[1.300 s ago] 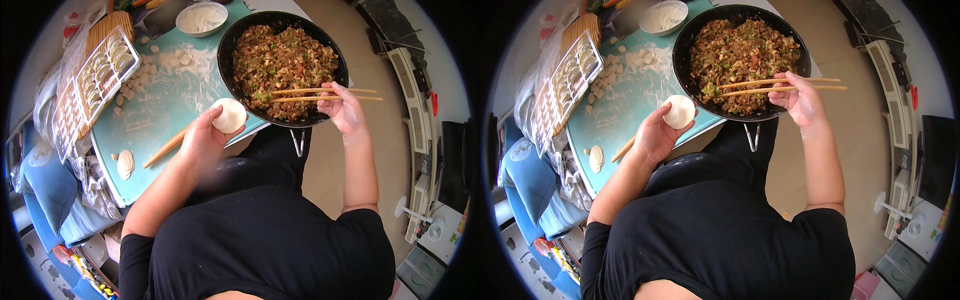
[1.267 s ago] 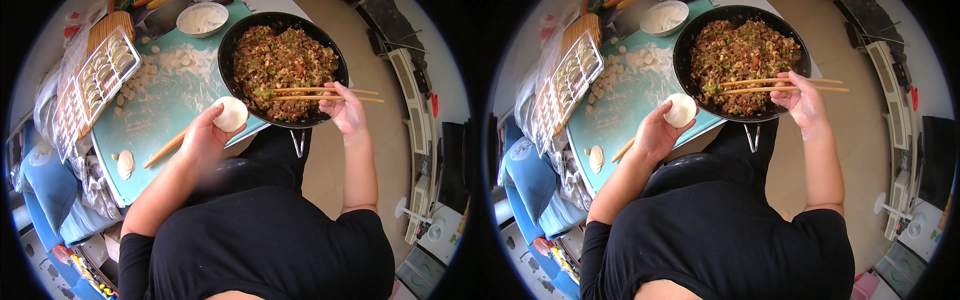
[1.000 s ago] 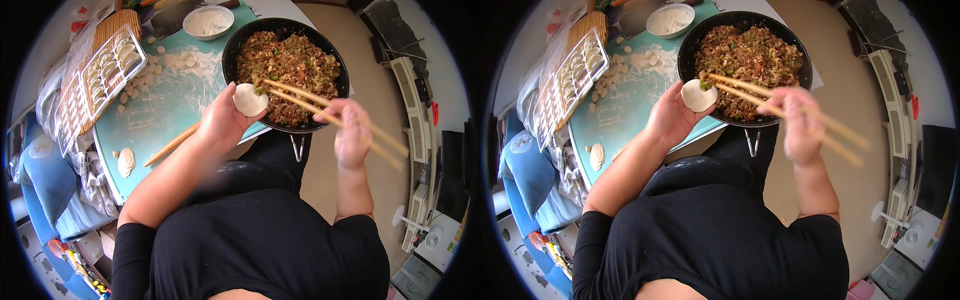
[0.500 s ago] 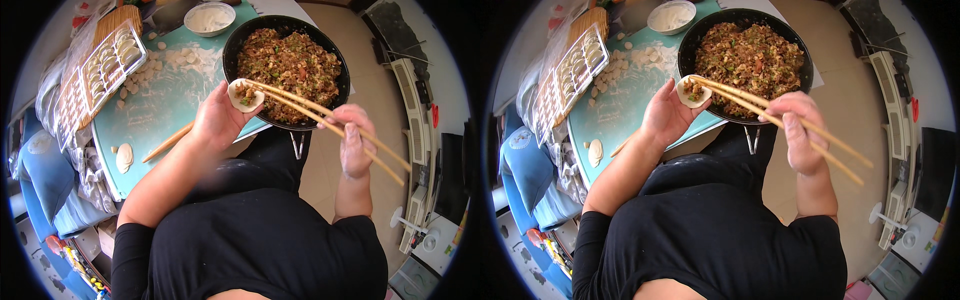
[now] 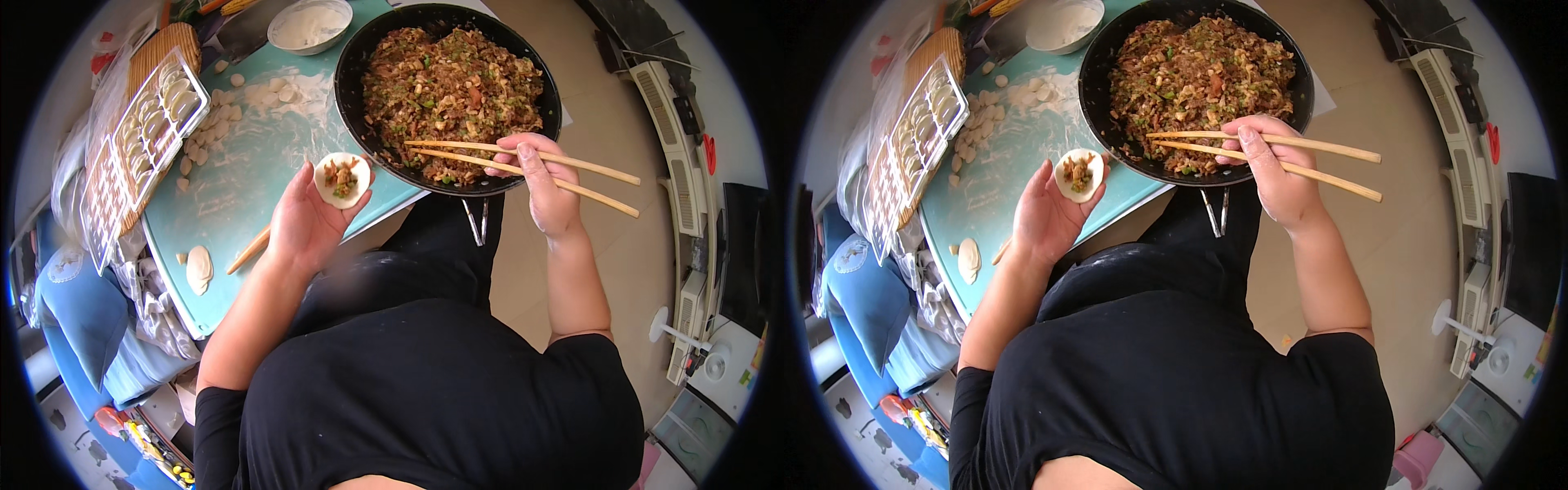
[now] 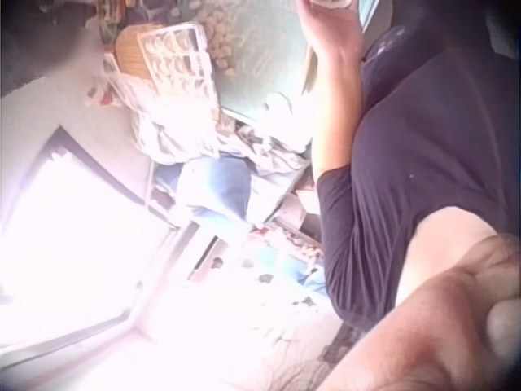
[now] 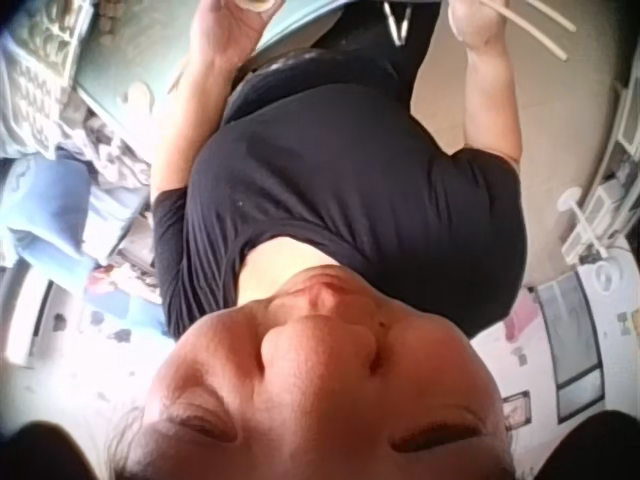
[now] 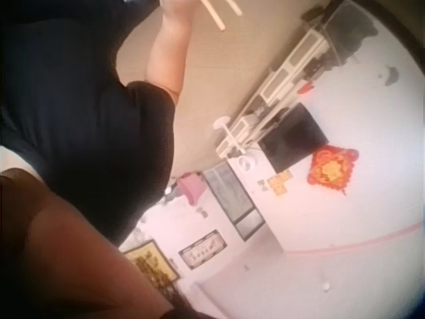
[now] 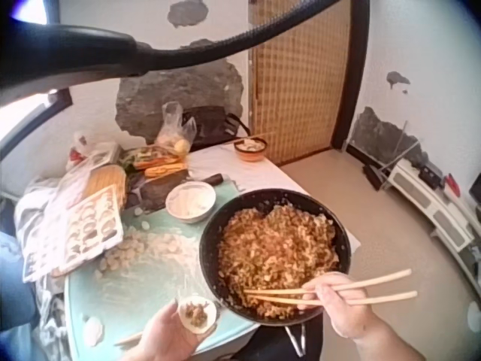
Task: The person fills round dough wrappers with a meat and vegetable mixture using chopsticks, then folds and pleats the edges to seal them. The finished dumplings are placed into a plastic tray on the table.
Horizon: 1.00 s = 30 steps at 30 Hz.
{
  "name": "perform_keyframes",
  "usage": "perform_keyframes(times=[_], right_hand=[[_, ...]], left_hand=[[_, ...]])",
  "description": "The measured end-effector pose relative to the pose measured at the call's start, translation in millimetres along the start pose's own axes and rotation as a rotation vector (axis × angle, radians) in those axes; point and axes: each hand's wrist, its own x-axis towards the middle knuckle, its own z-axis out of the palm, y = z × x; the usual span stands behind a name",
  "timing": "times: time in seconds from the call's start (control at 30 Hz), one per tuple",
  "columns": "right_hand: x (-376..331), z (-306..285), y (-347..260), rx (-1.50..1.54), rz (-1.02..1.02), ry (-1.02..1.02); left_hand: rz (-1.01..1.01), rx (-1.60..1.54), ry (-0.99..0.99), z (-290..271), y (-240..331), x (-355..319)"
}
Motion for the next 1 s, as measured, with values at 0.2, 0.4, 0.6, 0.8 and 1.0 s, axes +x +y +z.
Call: perform_keyframes(times=[0.2,0.4,0.6,0.8,1.0], right_hand=[[-9,-5,-7,-0.026,0.058,0.044],[-11,0,1,0.046,0.180,0.089],[-5,4,10,0.118,0.227,0.120],[-3,7,8,0.157,0.211,0.096],[-12,20,-10,0.073,0.038,0.055]], left_hand=[[-0.079,0.009,0.067,-11,-16,1],[-0.102,0.010,0.044,-12,-21,4],[-0.076,0.048,0.042,-13,-21,12],[-0.045,0.071,0.120,1,-23,17],[-0.034,0.059,0.097,8,-22,20]])
